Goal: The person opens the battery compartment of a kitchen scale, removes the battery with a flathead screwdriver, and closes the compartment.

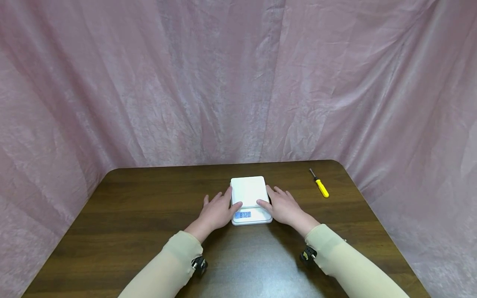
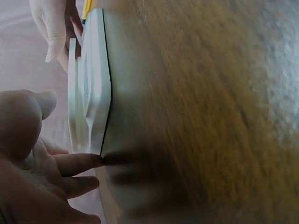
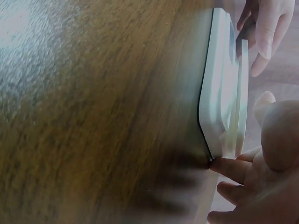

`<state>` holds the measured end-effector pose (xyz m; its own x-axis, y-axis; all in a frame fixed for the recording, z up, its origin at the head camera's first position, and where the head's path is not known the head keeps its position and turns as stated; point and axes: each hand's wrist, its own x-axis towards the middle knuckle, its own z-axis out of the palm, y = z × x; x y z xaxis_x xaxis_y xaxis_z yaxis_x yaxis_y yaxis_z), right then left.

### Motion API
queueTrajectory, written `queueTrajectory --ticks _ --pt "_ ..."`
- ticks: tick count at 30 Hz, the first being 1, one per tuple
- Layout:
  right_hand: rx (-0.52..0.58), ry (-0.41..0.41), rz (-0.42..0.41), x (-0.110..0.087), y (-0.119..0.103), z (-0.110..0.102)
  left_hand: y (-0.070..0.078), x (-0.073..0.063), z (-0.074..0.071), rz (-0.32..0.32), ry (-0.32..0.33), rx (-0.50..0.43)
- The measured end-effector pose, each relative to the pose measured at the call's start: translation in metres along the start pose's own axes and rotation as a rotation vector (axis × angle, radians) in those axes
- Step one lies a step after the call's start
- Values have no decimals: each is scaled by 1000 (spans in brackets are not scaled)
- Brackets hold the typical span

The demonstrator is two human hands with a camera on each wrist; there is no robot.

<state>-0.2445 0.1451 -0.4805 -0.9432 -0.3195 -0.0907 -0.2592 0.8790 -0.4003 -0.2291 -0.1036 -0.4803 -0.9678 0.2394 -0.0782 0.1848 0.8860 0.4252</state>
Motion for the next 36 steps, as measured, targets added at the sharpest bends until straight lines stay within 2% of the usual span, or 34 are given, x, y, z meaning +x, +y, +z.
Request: queueTrajectory --ticks 16,26,36 --pt "85 -7 3 -3 -5 -1 6 -2 3 16 -18 -42" --pt "88 -2 17 -2 -6 3 5 -5 1 16 -35 -98" --pt "123 6 14 -6 -9 -2 6 -5 -2 21 -23 -145"
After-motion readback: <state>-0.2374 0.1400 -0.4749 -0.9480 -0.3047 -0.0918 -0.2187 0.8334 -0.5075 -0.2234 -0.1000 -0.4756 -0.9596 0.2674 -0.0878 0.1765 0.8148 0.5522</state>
